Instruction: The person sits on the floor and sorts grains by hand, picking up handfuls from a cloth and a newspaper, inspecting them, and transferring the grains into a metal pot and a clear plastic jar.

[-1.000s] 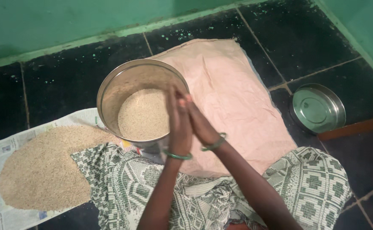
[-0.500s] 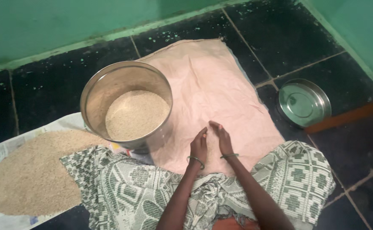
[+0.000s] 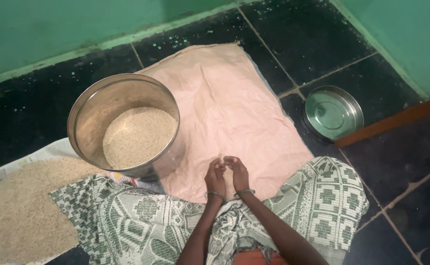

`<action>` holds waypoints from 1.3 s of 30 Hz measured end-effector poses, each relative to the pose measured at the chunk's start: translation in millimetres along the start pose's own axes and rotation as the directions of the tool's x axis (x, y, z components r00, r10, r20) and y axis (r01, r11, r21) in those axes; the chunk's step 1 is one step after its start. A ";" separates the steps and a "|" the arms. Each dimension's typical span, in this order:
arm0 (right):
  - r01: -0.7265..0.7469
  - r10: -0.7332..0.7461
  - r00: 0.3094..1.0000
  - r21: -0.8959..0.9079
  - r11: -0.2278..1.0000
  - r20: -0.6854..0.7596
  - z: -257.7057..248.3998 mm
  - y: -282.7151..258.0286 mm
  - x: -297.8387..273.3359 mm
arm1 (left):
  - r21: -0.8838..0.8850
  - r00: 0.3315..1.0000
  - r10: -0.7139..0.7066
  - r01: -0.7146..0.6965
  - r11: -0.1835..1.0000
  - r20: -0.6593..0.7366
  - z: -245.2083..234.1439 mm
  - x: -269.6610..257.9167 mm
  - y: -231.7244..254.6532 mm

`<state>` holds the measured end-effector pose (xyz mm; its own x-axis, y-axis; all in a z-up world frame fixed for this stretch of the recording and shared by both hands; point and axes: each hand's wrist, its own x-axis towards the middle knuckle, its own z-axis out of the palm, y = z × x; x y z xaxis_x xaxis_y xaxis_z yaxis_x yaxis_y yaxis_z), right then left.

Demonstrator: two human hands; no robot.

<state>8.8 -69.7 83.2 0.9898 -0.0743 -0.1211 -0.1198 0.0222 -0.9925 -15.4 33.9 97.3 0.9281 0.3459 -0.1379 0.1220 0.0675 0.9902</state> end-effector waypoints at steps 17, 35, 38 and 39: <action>0.085 0.061 0.929 -0.372 0.924 0.364 -28.6 -10.7 5.0 | -0.473 0.986 -0.067 0.133 0.871 0.155 -2.9 31.7 -54.2; 0.061 0.086 0.915 0.344 0.937 -0.395 -14.4 70.4 -0.9 | -0.530 0.967 -0.218 0.256 0.808 0.136 30.9 20.8 -72.9; -0.093 0.252 0.951 0.609 0.788 -0.181 -20.2 69.6 3.3 | -0.430 0.995 -0.092 0.103 0.897 0.046 20.7 8.4 -42.9; -0.060 0.244 0.943 0.607 0.793 -0.227 -23.1 69.4 4.0 | -0.421 0.996 -0.084 0.085 0.903 0.021 17.2 6.9 -34.3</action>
<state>2.7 -91.5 13.5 0.8866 -0.2907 -0.3598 -0.1077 0.6268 -0.7717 -7.1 17.9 62.7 0.9217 0.3195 -0.2198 0.0404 0.4846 0.8738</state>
